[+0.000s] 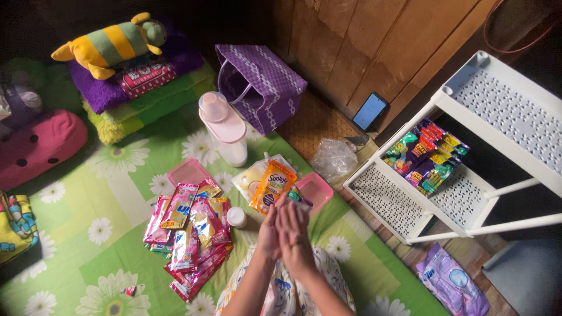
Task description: The person sits on a green floral mat and repeatedly picks up small snack packets from a pile, then places them into a white plastic shelving unit. The person handles the packets one at a time, arranging them on the shelves.
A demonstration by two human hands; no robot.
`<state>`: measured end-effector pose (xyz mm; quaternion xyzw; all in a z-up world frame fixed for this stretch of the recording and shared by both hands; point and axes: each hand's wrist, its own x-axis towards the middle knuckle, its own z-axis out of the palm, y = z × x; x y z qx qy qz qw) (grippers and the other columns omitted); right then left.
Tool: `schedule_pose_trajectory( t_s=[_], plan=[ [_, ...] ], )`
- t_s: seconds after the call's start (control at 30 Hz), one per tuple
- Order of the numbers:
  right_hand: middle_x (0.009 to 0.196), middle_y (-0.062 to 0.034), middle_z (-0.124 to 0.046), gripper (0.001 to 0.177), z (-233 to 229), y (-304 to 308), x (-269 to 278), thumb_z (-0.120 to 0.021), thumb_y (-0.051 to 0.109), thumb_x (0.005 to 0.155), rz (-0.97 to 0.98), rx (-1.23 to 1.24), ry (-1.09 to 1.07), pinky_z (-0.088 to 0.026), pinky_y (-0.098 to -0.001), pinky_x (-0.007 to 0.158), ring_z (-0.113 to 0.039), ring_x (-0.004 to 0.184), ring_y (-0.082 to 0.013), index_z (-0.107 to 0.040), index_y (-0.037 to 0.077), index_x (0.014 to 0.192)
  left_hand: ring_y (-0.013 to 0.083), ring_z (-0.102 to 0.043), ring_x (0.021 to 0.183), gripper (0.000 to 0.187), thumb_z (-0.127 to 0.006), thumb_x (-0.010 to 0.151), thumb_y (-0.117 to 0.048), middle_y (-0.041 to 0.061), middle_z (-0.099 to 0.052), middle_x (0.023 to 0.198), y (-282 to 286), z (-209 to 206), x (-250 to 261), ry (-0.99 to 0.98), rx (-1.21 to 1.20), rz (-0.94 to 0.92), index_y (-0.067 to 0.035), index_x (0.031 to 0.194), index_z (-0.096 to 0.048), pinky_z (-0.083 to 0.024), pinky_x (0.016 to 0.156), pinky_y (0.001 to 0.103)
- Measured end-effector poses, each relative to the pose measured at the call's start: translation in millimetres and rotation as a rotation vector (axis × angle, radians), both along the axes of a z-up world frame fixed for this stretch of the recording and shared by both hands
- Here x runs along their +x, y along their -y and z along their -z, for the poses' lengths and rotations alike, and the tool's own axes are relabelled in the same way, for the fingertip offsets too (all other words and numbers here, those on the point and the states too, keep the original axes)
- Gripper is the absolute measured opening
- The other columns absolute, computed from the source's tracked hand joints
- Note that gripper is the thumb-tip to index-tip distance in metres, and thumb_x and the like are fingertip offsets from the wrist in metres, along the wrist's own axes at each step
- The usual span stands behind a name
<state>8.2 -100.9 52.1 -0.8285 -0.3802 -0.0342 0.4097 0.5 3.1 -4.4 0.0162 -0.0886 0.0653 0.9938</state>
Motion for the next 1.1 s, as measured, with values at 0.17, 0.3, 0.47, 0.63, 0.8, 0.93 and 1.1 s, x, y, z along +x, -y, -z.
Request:
schedule_pose_trajectory(
  t_s=[0.17, 0.3, 0.47, 0.63, 0.8, 0.93, 1.1],
  plan=[
    [0.168, -0.0183, -0.030, 0.053, -1.5, -1.1, 0.7, -0.036, 0.034, 0.110, -0.005, -0.003, -0.154, -0.016, -0.0471, 0.126, -0.021, 0.157, -0.0391, -0.045, 0.007, 0.155, 0.0264, -0.051, 0.136, 0.055, -0.039, 0.108, -0.047, 0.005, -0.052, 0.149, 6.1, 9.0, -5.0, -0.437, -0.010, -0.014, -0.017, 0.153, -0.045, -0.040, 0.116, 0.046],
    [0.162, -0.0191, -0.038, 0.052, 13.6, -1.4, 49.0, -0.036, 0.029, 0.110, 0.075, -0.070, -0.167, -0.019, -0.0468, 0.123, -0.029, 0.151, -0.0384, -0.045, 0.006, 0.156, 0.0278, -0.056, 0.134, 0.056, -0.040, 0.105, -0.045, 0.011, -0.058, 0.147, 10.6, -1.4, -14.5, -0.465, 0.085, 0.057, -0.012, 0.149, -0.050, -0.041, 0.115, 0.044],
    [0.129, -0.0157, -0.064, 0.045, 33.9, 38.3, 93.3, -0.048, 0.026, 0.104, 0.150, 0.087, -0.601, -0.045, -0.0381, 0.098, -0.059, 0.114, -0.0292, -0.056, 0.006, 0.144, 0.0325, -0.057, 0.129, 0.061, -0.043, 0.105, -0.046, 0.018, -0.063, 0.140, -4.6, -15.7, -17.7, -0.446, 0.262, 0.233, -0.001, 0.145, -0.052, -0.041, 0.115, 0.046],
    [0.109, -0.0144, -0.072, 0.044, -2.0, 103.8, 120.2, -0.058, 0.008, 0.094, 0.141, -0.037, -0.267, -0.057, -0.0344, 0.076, -0.072, 0.088, -0.0244, -0.061, 0.007, 0.138, 0.0265, -0.055, 0.136, 0.056, -0.042, 0.110, -0.041, 0.015, -0.061, 0.148, -6.9, -46.0, 19.4, -0.288, 1.218, 0.185, -0.001, 0.145, -0.058, -0.040, 0.114, 0.036],
    [0.076, -0.0084, -0.056, 0.061, -36.3, 142.9, 109.9, -0.068, -0.002, 0.093, 0.079, -0.070, -1.012, -0.051, -0.0361, 0.048, -0.064, 0.054, -0.0204, -0.052, 0.023, 0.147, 0.0389, -0.071, 0.109, 0.047, -0.044, 0.109, -0.038, 0.025, -0.074, 0.115, 37.3, -92.9, 74.0, -0.228, 2.089, 0.180, -0.005, 0.142, -0.054, -0.054, 0.097, 0.046],
    [0.071, -0.0018, -0.064, 0.008, -39.5, 166.5, 126.8, -0.071, 0.000, 0.089, 0.191, 0.089, -0.574, -0.050, -0.0280, 0.043, -0.065, 0.051, -0.0115, -0.073, 0.003, 0.096, 0.0401, -0.063, 0.118, 0.068, -0.057, 0.102, -0.042, 0.021, -0.066, 0.129, 77.4, -131.7, 101.4, -0.037, 2.110, -0.077, 0.000, 0.149, -0.032, -0.052, 0.096, 0.048],
    [0.065, -0.0027, -0.064, 0.011, -49.8, 242.7, 176.2, -0.060, -0.001, 0.093, 0.520, 0.493, -0.584, -0.047, -0.0268, 0.044, -0.058, 0.051, -0.0095, -0.070, 0.004, 0.092, 0.0399, -0.064, 0.114, 0.073, -0.060, 0.100, -0.034, 0.024, -0.058, 0.137, 102.6, -159.8, 103.2, -0.086, 2.002, -0.345, -0.002, 0.157, -0.028, -0.052, 0.095, 0.047]
  ],
)
